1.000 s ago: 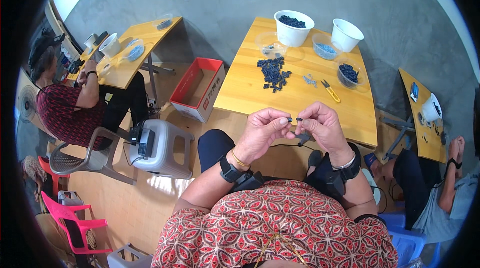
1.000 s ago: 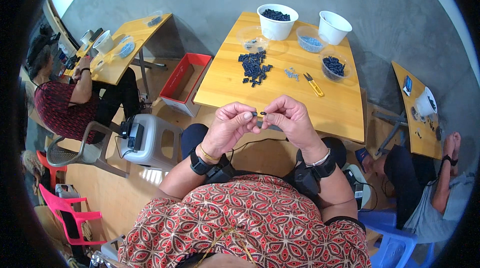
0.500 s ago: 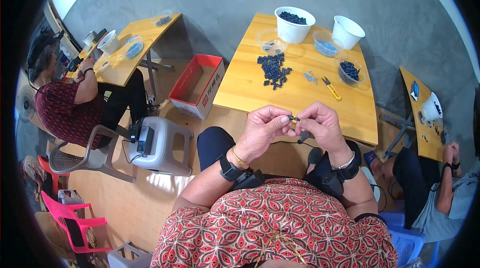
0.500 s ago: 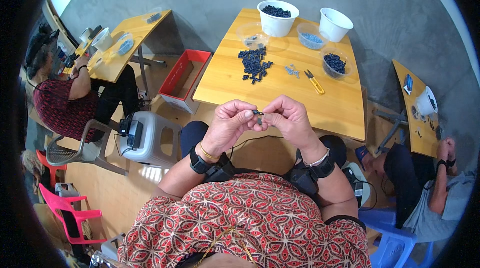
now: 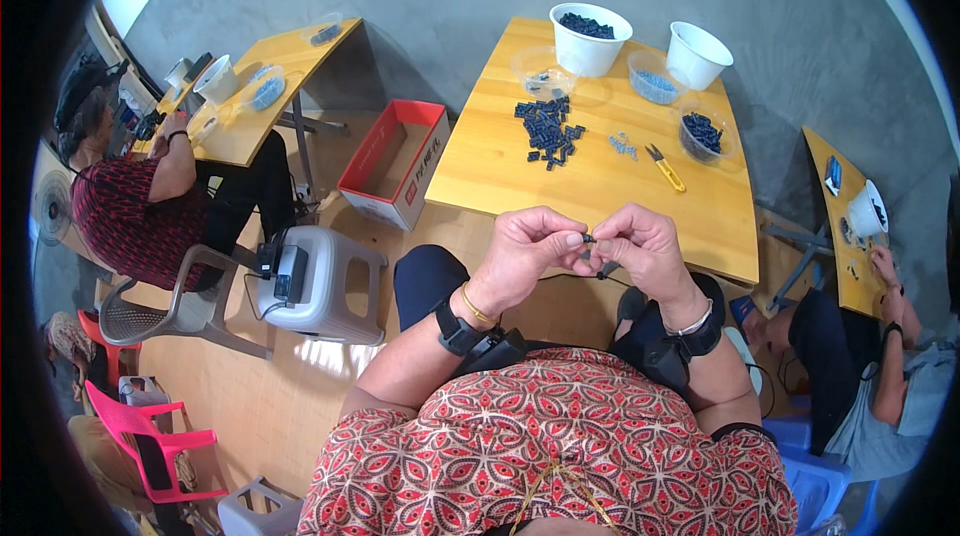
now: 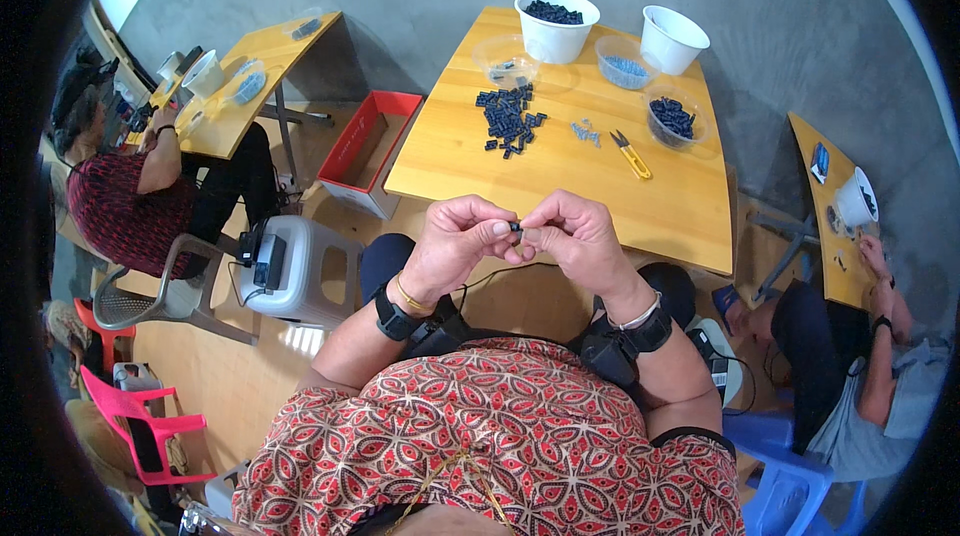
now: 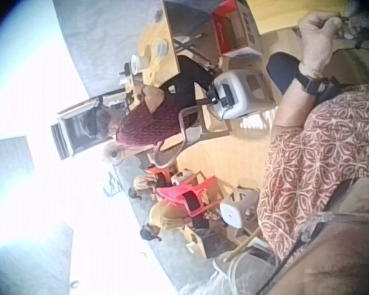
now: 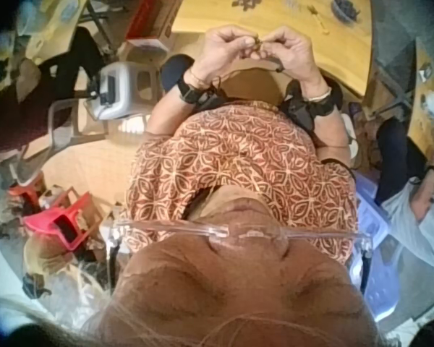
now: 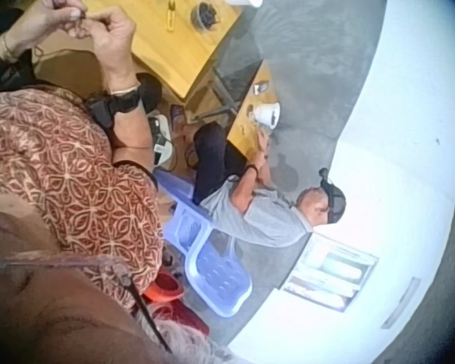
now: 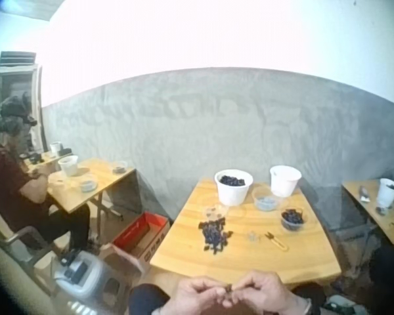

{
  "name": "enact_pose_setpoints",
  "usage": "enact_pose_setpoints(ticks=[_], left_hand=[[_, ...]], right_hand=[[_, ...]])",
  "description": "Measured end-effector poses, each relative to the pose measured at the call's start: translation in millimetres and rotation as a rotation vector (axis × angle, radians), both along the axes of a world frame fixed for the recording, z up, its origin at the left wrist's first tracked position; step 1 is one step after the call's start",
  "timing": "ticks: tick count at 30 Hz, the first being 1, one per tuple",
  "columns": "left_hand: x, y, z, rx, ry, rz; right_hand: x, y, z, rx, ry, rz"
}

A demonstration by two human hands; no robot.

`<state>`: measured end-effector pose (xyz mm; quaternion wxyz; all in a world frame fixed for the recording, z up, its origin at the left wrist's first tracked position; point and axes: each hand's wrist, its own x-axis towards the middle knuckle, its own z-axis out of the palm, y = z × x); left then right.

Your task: The recorder is manually assembling small black rubber or plastic components with small grey clips.

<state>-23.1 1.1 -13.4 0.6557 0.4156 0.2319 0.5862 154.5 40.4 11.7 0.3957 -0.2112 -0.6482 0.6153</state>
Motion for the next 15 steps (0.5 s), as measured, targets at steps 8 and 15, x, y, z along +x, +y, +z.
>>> enact_pose_setpoints(ticks=[8, 15], left_hand=[[2.8, 4.0, -1.0, -0.044, 0.047, 0.015], [-1.9, 9.4, -11.9, -0.118, -0.067, 0.054]], right_hand=[[-6.4, 2.4, -9.4, 0.117, -0.031, -0.080], [5.1, 11.8, -6.7, 0.080, -0.113, -0.184]])
